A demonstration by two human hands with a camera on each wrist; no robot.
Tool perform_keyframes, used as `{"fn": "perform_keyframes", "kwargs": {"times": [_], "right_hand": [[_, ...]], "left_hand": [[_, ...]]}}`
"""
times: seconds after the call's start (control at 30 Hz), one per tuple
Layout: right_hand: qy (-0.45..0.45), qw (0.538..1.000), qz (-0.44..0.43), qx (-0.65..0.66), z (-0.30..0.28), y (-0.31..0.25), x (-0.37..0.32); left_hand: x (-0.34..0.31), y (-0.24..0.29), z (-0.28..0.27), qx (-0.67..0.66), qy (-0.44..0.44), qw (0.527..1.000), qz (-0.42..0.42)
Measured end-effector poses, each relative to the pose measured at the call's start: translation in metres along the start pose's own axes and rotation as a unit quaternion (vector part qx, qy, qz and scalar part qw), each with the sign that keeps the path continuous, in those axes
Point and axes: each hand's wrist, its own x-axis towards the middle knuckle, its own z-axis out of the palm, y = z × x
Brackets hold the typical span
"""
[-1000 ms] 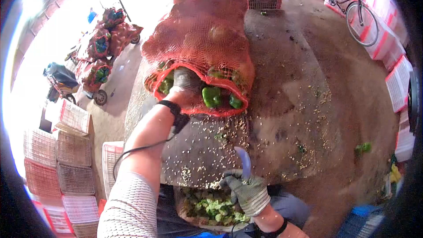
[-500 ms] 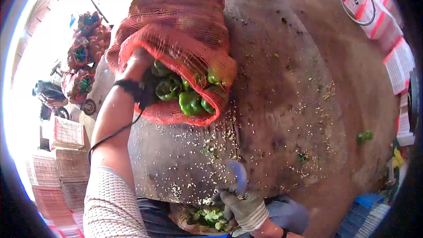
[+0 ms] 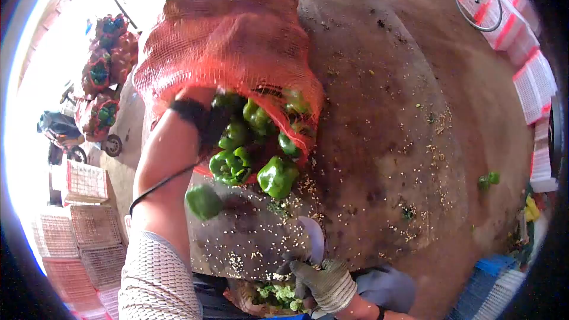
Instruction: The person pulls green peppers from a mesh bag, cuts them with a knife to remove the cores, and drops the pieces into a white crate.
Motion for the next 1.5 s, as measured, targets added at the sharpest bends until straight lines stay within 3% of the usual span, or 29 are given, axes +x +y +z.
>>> {"fn": "perform_keyframes", "kwargs": {"times": [0.03, 0.13, 0.23, 0.27, 0.37, 0.43, 0.53, 0.6, 0.73, 0.83, 0.87, 0.9, 0.97, 1.13, 1.3, 1.5], "right_hand": [[-0.006, 1.000, 0.012, -0.003, -0.002, 0.003, 0.003], [0.009, 0.992, -0.066, -0.105, 0.001, 0.008, 0.008], [0.015, 0.998, 0.024, -0.053, 0.006, 0.018, 0.018], [-0.007, 0.993, -0.044, -0.108, 0.004, 0.021, 0.021], [0.018, 0.995, -0.032, -0.092, 0.013, 0.014, 0.018], [0.010, 0.961, -0.159, -0.225, 0.003, 0.039, 0.025], [0.096, 0.921, -0.235, -0.294, 0.002, 0.061, 0.056], [0.140, 0.868, -0.408, -0.246, -0.002, 0.070, 0.079], [0.123, 0.943, -0.245, -0.191, 0.008, 0.051, 0.034], [0.048, 0.992, -0.011, -0.119, -0.004, 0.047, 0.020], [0.103, 0.956, -0.234, -0.145, 0.011, 0.030, 0.001], [0.063, 0.996, -0.066, 0.011, 0.015, 0.010, -0.011], [0.056, 0.998, 0.005, -0.021, -0.004, 0.042, 0.010], [0.051, 0.998, -0.019, 0.030, 0.010, 0.003, -0.016], [-0.020, 0.999, 0.027, 0.010, -0.001, 0.014, -0.007], [-0.012, 0.997, -0.077, -0.015, 0.004, 0.010, 0.005]], "left_hand": [[0.005, -0.006, -0.003, 0.000, 0.002, 1.000, -0.005], [0.003, -0.013, -0.008, -0.002, 0.012, 1.000, -0.013], [0.002, -0.015, -0.012, -0.008, 0.011, 1.000, -0.013], [-0.001, -0.015, -0.013, -0.010, 0.013, 1.000, -0.011], [-0.010, -0.007, -0.012, -0.018, 0.015, 1.000, 0.003], [-0.017, -0.001, -0.003, -0.028, 0.014, 0.999, 0.019], [-0.032, 0.023, 0.010, -0.044, 0.014, 0.997, 0.056], [-0.042, 0.041, 0.023, -0.061, -0.007, 0.995, 0.078], [-0.048, 0.063, 0.030, -0.077, -0.038, 0.991, 0.105], [-0.054, 0.056, 0.024, -0.068, -0.035, 0.992, 0.098], [-0.053, 0.051, 0.018, -0.064, -0.029, 0.993, 0.090], [-0.050, 0.044, 0.011, -0.057, -0.020, 0.995, 0.076], [-0.037, 0.020, -0.008, -0.030, -0.002, 0.999, 0.029], [-0.029, -0.049, -0.049, 0.020, 0.009, 0.995, -0.101], [-0.046, -0.068, -0.059, 0.025, 0.005, 0.990, -0.139], [-0.070, -0.095, -0.067, 0.029, -0.004, 0.983, -0.183]]}}
